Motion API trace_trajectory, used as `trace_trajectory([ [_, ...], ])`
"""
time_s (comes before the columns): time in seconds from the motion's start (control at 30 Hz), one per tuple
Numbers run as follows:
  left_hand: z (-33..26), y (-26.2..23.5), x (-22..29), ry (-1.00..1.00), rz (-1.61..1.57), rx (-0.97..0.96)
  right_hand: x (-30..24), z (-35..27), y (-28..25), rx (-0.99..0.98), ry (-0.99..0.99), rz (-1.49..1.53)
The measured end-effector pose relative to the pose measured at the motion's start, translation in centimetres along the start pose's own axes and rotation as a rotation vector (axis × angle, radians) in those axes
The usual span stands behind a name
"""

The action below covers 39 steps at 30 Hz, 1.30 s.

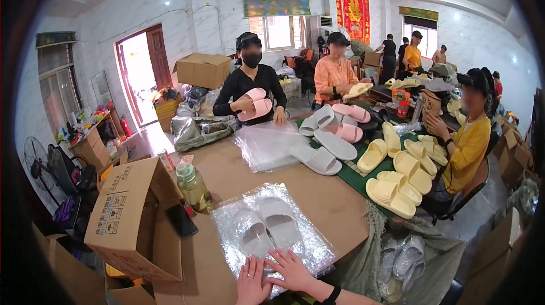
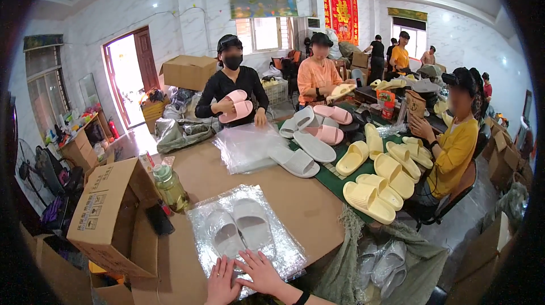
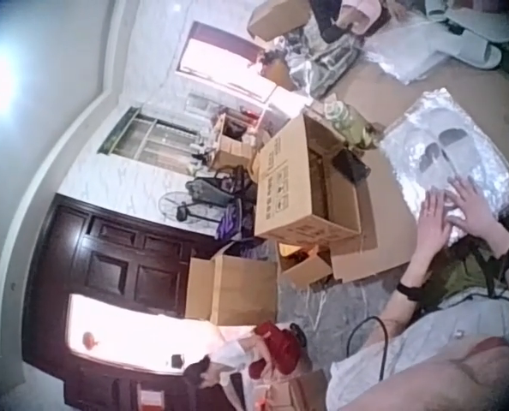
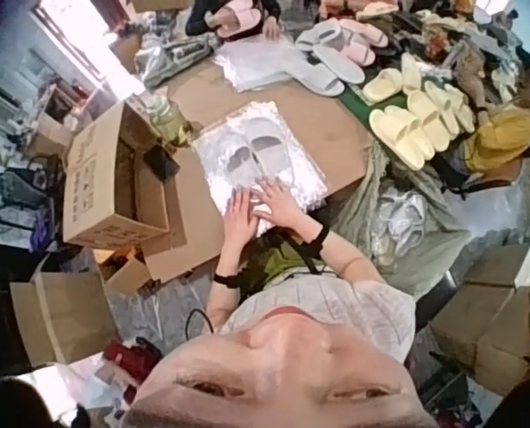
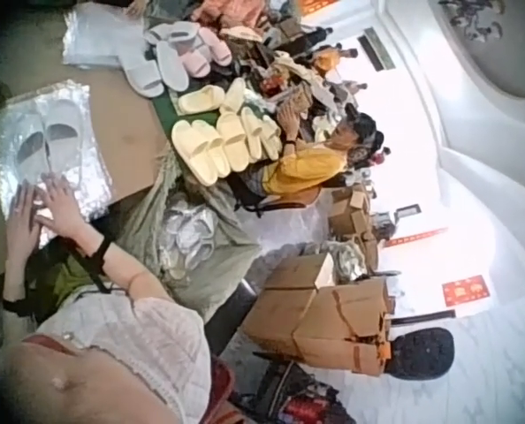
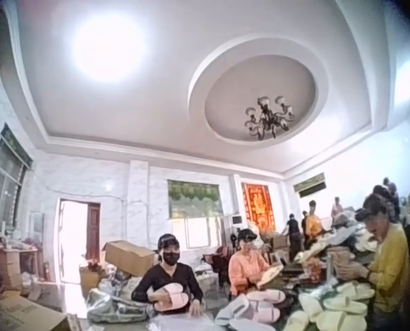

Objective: The recorder is seen checking and packing various types of slippers into plastic bags and placing them into boxes.

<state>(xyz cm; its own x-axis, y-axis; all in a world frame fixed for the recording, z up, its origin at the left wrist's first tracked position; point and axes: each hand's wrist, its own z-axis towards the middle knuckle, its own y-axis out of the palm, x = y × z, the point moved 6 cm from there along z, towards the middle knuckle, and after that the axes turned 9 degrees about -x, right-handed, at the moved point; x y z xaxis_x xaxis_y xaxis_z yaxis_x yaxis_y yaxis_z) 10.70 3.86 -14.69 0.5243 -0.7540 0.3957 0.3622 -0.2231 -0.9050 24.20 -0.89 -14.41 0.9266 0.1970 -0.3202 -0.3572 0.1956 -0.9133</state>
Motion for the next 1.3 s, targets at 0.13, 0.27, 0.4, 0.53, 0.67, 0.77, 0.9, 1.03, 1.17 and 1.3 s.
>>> trace_trajectory([
  [0.13,0.0,-0.1,0.1,0.001,-0.005,0.004,0.1,0.0,0.1,0.002,-0.006,-0.015],
  [0.27,-0.1,0.0,0.2,0.016,0.0,0.012,0.5,-0.1,0.7,-0.025,-0.02,-0.022],
  [0.4,-0.6,0.2,-0.1,-0.02,-0.015,-0.012,1.2,1.0,-2.2,0.024,-0.123,0.197],
  [0.53,-0.7,0.5,-0.2,0.017,0.053,-0.002,4.1,4.2,-4.9,-0.093,0.114,0.327],
  [0.67,-0.8,0.4,-0.1,0.016,0.045,0.012,3.8,5.5,-5.1,0.043,0.207,0.266],
  [0.77,-0.5,0.5,-0.2,0.009,0.044,-0.005,2.4,4.7,-1.9,0.162,0.086,-0.036],
  [0.9,-0.6,0.2,0.1,-0.021,0.016,-0.021,4.7,4.2,-1.8,0.272,-0.014,0.141],
  [1.03,-0.1,0.3,-0.1,0.002,0.048,-0.01,9.0,4.0,-2.2,0.275,0.141,0.216],
  [1.17,-0.4,0.2,-0.2,-0.026,0.069,-0.045,8.5,5.9,-4.3,0.2,0.223,0.171],
  [1.3,-0.6,0.4,-0.2,-0.02,0.048,-0.083,7.9,9.0,-4.3,0.09,0.387,0.031],
])
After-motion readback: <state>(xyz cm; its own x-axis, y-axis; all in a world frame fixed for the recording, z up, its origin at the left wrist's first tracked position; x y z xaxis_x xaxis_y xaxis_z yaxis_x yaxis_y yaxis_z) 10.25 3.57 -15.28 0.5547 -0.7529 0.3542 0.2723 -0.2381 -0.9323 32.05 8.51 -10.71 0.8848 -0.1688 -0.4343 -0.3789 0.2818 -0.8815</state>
